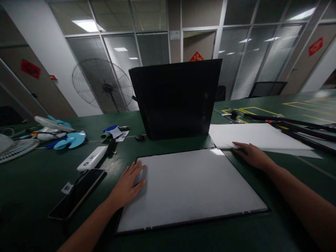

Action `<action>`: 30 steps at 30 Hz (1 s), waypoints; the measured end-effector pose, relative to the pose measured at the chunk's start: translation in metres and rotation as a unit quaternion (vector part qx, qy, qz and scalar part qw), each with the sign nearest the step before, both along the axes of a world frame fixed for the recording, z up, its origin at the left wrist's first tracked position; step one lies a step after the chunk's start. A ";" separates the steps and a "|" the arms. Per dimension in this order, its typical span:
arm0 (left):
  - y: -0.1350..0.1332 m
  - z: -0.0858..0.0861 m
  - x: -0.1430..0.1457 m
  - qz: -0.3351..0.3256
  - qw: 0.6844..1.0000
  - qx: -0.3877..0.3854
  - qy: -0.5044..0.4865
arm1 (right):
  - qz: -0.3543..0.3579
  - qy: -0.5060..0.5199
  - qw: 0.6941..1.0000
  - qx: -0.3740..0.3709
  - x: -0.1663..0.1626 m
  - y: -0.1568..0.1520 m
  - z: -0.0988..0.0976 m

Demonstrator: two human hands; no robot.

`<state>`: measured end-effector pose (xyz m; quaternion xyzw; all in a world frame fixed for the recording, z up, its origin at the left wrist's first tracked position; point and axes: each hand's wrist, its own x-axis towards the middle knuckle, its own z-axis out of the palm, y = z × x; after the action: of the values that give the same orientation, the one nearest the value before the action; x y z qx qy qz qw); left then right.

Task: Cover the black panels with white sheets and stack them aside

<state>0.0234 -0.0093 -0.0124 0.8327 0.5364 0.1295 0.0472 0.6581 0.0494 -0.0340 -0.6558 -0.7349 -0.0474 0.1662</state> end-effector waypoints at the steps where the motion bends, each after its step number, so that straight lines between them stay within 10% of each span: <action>1: 0.000 -0.001 0.000 -0.002 1.000 0.002 -0.001 | -0.008 -0.001 1.000 -0.004 -0.001 -0.001 0.002; 13: 0.000 0.001 0.002 0.007 1.000 -0.004 -0.007 | 0.080 -0.002 0.997 -0.014 -0.023 -0.011 0.010; 23: -0.001 0.000 0.002 0.011 1.000 -0.012 -0.008 | -0.018 -0.069 0.990 0.119 -0.064 -0.040 0.046; 30: -0.002 -0.003 0.003 0.025 0.999 0.002 -0.022 | 0.261 -0.077 0.942 0.199 -0.160 -0.082 0.070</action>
<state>0.0264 -0.0111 -0.0157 0.8163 0.5553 0.1499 0.0536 0.4983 -0.0322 0.0359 -0.3889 -0.8665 -0.1976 0.2427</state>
